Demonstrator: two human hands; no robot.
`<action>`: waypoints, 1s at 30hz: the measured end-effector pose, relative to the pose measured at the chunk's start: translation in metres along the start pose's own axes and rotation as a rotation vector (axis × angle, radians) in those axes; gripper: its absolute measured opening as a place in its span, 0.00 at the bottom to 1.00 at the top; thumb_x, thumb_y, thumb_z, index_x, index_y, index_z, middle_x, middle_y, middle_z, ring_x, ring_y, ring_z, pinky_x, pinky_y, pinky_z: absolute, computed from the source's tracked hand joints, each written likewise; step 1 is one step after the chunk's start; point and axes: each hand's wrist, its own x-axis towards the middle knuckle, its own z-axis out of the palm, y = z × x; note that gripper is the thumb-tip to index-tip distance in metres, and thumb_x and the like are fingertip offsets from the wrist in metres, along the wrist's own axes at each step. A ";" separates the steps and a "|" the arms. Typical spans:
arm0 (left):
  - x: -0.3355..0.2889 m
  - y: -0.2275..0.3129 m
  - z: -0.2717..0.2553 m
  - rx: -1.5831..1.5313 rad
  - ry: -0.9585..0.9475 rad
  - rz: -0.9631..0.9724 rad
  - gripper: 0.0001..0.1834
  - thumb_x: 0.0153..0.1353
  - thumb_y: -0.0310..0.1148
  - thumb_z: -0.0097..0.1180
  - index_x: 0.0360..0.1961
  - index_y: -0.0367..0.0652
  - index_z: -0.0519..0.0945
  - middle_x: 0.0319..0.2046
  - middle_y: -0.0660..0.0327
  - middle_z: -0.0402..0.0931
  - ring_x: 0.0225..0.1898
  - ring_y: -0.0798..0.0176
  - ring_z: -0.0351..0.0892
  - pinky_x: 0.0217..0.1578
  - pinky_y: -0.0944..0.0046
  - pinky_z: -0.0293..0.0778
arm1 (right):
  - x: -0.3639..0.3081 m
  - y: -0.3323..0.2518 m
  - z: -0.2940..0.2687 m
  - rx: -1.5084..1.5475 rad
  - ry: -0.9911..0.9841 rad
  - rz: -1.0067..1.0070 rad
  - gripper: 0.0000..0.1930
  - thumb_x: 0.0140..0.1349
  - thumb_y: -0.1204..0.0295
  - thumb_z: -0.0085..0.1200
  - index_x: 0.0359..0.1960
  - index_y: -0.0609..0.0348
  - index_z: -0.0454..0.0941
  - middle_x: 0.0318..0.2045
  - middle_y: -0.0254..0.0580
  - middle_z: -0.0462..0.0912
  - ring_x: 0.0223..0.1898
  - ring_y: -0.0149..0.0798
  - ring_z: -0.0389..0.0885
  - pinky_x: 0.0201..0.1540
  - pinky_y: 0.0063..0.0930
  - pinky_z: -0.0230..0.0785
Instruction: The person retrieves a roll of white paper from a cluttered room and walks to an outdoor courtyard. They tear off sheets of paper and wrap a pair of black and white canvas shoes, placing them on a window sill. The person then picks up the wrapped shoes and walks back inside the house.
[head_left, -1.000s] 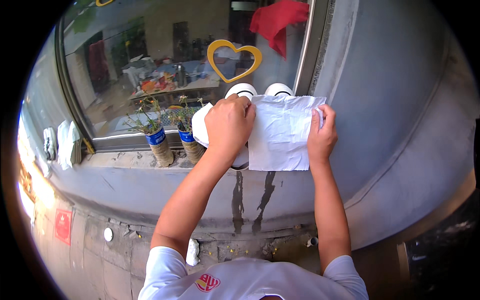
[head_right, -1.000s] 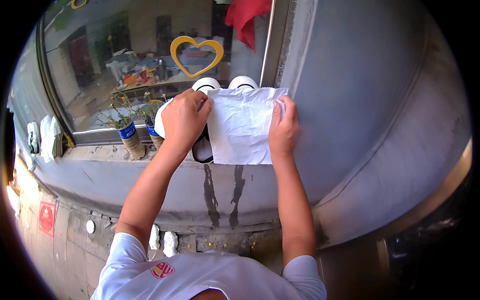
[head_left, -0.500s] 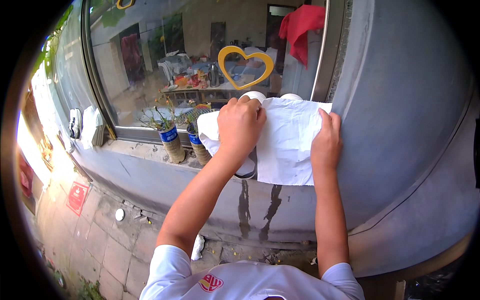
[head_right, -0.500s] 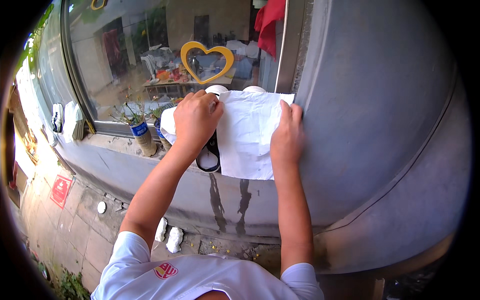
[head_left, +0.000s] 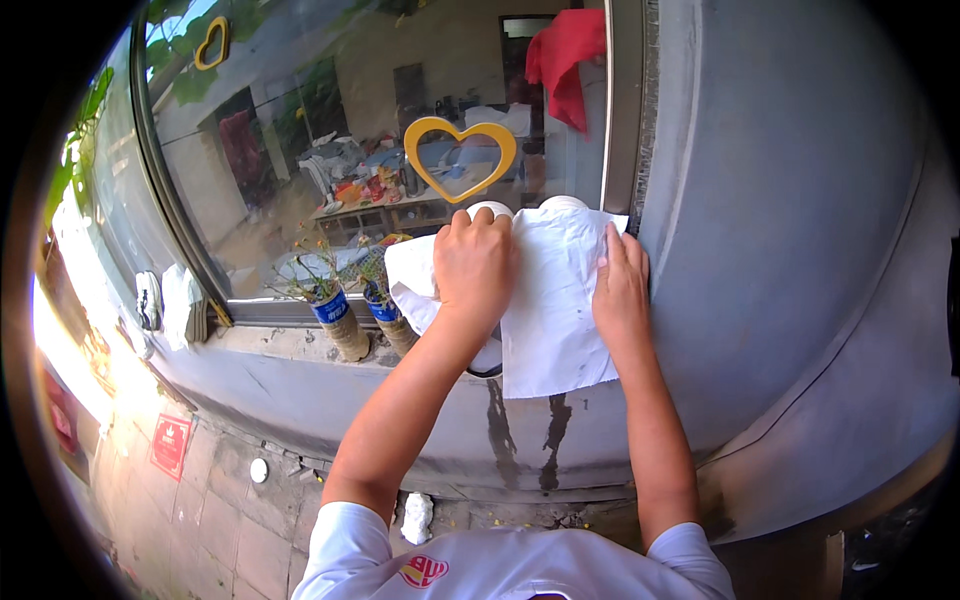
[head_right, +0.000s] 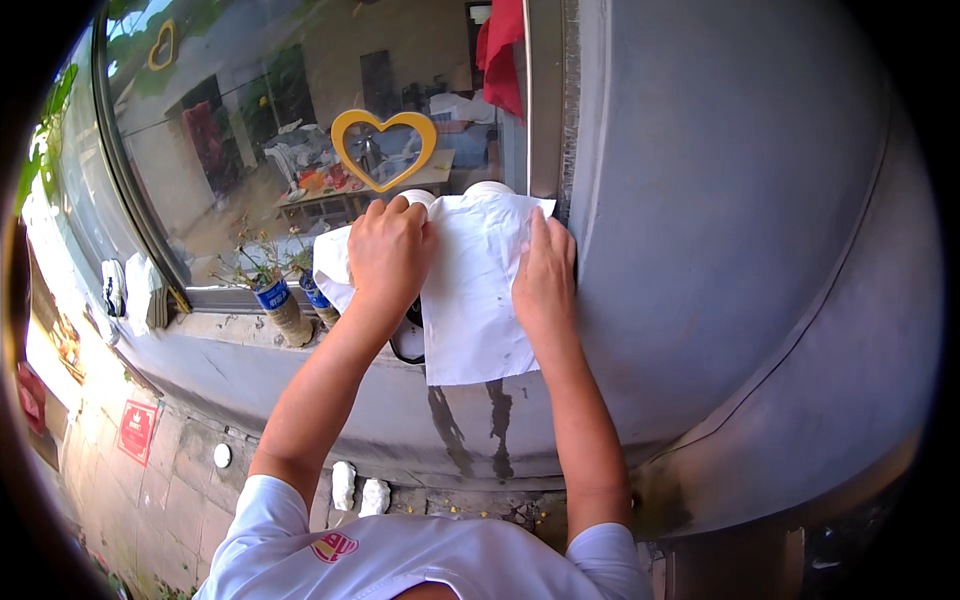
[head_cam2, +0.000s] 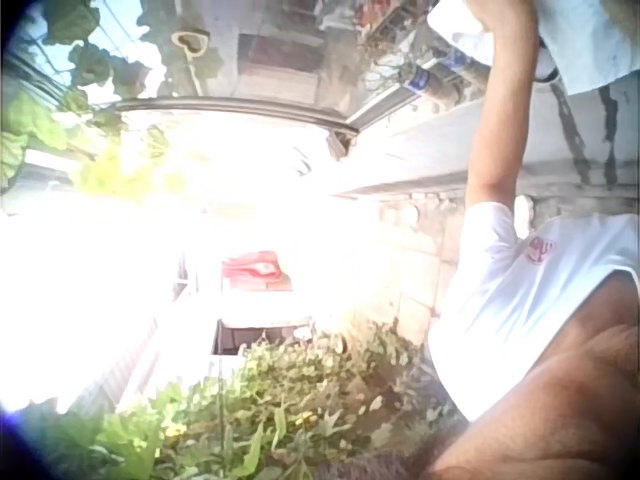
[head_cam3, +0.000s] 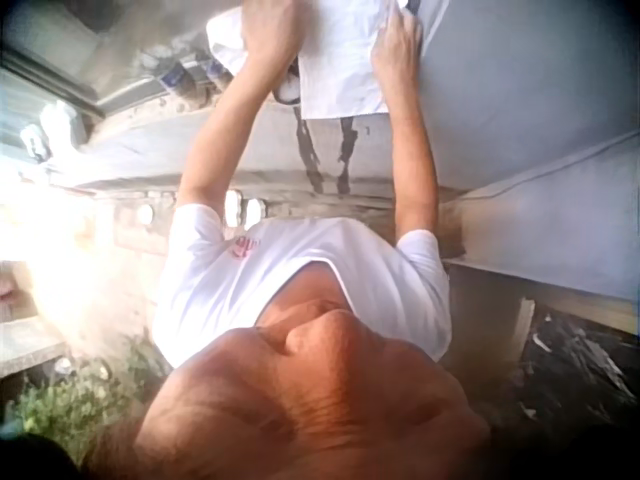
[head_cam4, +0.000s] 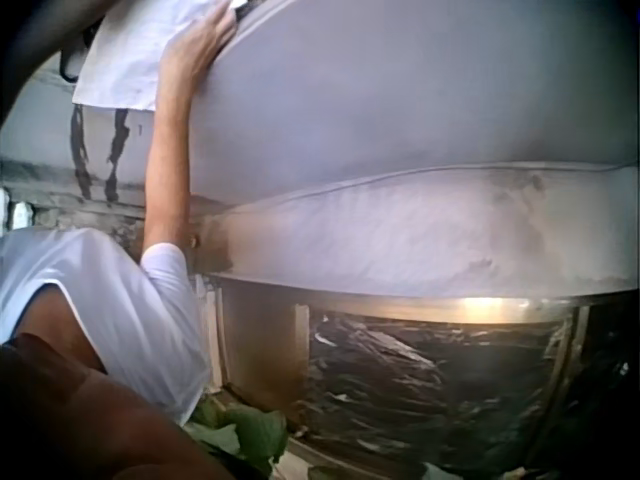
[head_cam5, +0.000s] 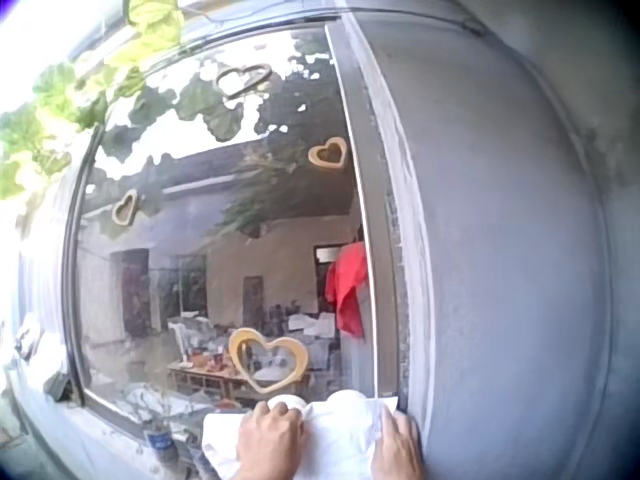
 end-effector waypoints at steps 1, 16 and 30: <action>0.000 0.001 0.001 0.016 -0.001 0.016 0.04 0.48 0.31 0.60 0.22 0.44 0.78 0.26 0.63 0.75 0.33 0.57 0.75 0.35 0.58 0.72 | -0.001 0.002 0.002 0.028 0.004 0.000 0.21 0.67 0.77 0.44 0.62 0.69 0.65 0.56 0.55 0.69 0.59 0.56 0.65 0.62 0.43 0.59; 0.005 0.018 -0.003 0.079 -0.043 0.257 0.06 0.44 0.27 0.56 0.26 0.47 0.74 0.32 0.63 0.69 0.38 0.60 0.71 0.37 0.63 0.70 | -0.003 0.013 0.007 0.232 0.065 0.024 0.32 0.71 0.47 0.40 0.62 0.62 0.67 0.56 0.57 0.64 0.55 0.58 0.67 0.61 0.45 0.59; 0.011 0.015 0.000 -0.070 -0.246 0.261 0.07 0.45 0.30 0.62 0.27 0.41 0.81 0.32 0.61 0.74 0.39 0.57 0.74 0.39 0.59 0.73 | -0.004 -0.009 -0.001 -0.260 0.057 -0.025 0.38 0.62 0.46 0.51 0.63 0.66 0.64 0.52 0.53 0.67 0.56 0.54 0.63 0.61 0.45 0.59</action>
